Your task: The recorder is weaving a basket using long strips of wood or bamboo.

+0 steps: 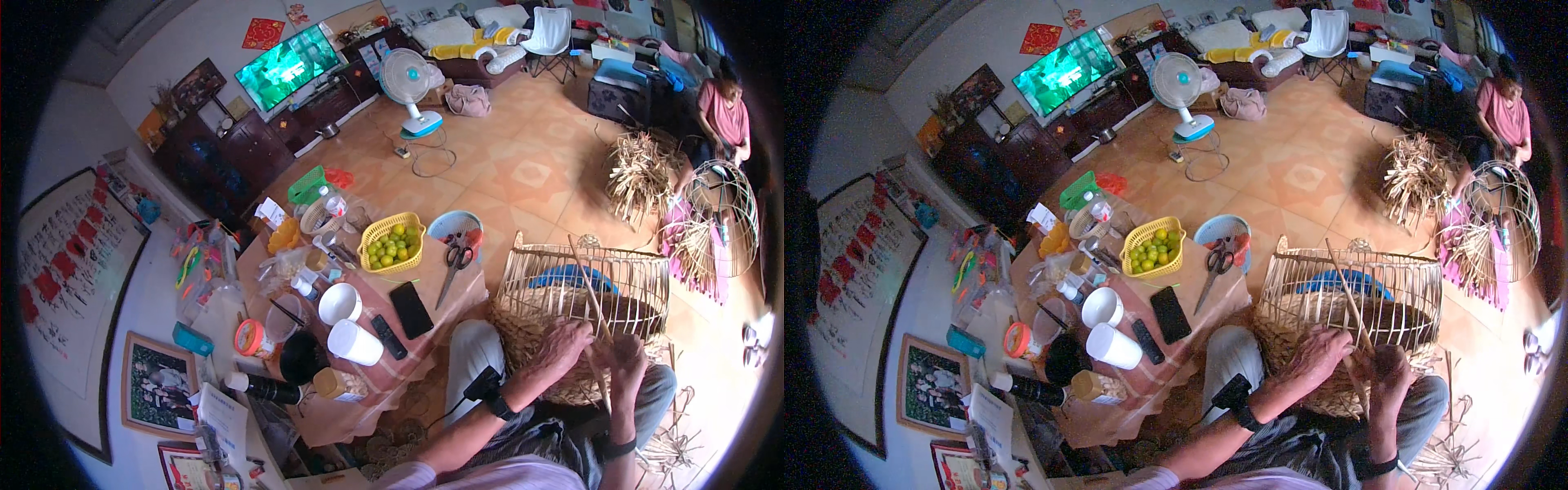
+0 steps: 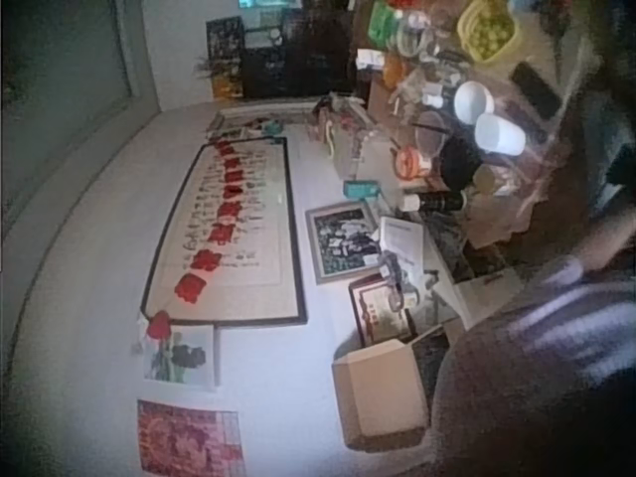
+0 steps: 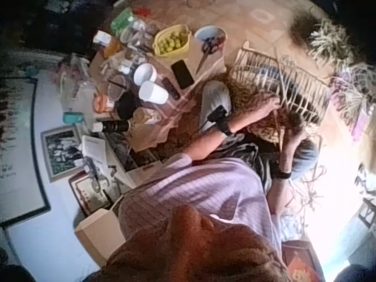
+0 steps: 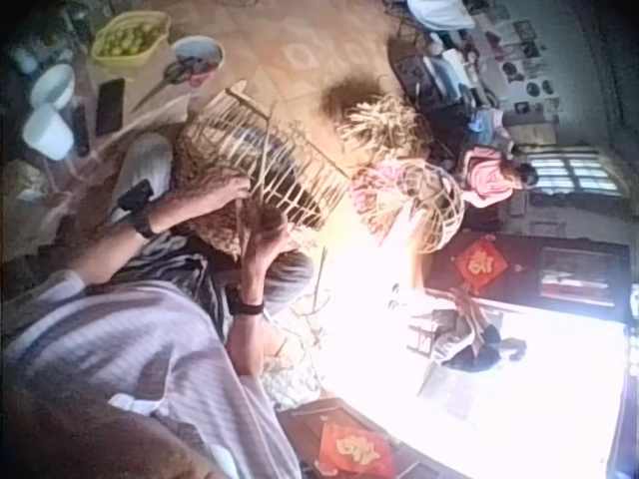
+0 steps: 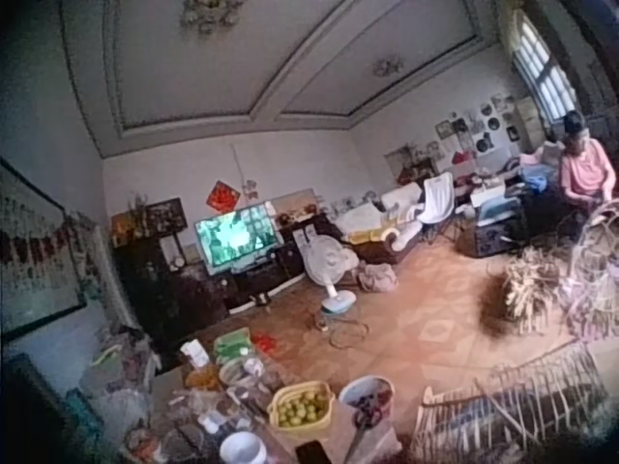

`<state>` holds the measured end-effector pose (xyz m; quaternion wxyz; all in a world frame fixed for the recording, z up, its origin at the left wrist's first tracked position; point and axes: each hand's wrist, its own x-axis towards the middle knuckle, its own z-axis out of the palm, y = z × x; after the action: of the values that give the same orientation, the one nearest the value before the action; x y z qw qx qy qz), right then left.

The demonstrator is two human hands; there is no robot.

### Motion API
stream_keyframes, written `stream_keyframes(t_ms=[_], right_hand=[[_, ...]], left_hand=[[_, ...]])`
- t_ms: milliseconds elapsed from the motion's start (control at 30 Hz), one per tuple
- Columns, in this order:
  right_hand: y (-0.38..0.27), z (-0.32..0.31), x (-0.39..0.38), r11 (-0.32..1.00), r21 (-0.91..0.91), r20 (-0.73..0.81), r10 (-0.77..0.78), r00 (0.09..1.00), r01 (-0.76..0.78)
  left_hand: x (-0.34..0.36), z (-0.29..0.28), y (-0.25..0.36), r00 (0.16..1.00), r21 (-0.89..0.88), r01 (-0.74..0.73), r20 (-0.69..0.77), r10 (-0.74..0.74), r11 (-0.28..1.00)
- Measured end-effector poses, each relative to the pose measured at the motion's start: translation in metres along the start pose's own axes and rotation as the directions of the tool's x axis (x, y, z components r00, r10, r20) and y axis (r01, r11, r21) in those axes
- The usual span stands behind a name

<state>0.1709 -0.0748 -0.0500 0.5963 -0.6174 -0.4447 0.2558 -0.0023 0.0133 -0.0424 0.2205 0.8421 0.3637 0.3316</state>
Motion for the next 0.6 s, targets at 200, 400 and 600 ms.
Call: stream_keyframes(t_ms=[200,400,600], right_hand=[[-0.027,0.003,0.049,0.913,0.327,0.145,0.208,0.967,-0.245],[-0.039,0.01,0.03,0.687,0.564,0.305,0.341,0.889,-0.457],[-0.025,-0.006,-0.011,0.674,0.571,0.369,0.299,0.88,-0.469]], left_hand=[[-0.012,0.022,-0.02,0.992,-0.238,0.123,0.011,-0.124,0.963],[0.014,-0.048,0.004,0.993,0.017,0.028,0.111,-0.03,0.999],[0.009,-0.055,0.017,0.981,-0.022,-0.011,0.195,0.015,1.0]])
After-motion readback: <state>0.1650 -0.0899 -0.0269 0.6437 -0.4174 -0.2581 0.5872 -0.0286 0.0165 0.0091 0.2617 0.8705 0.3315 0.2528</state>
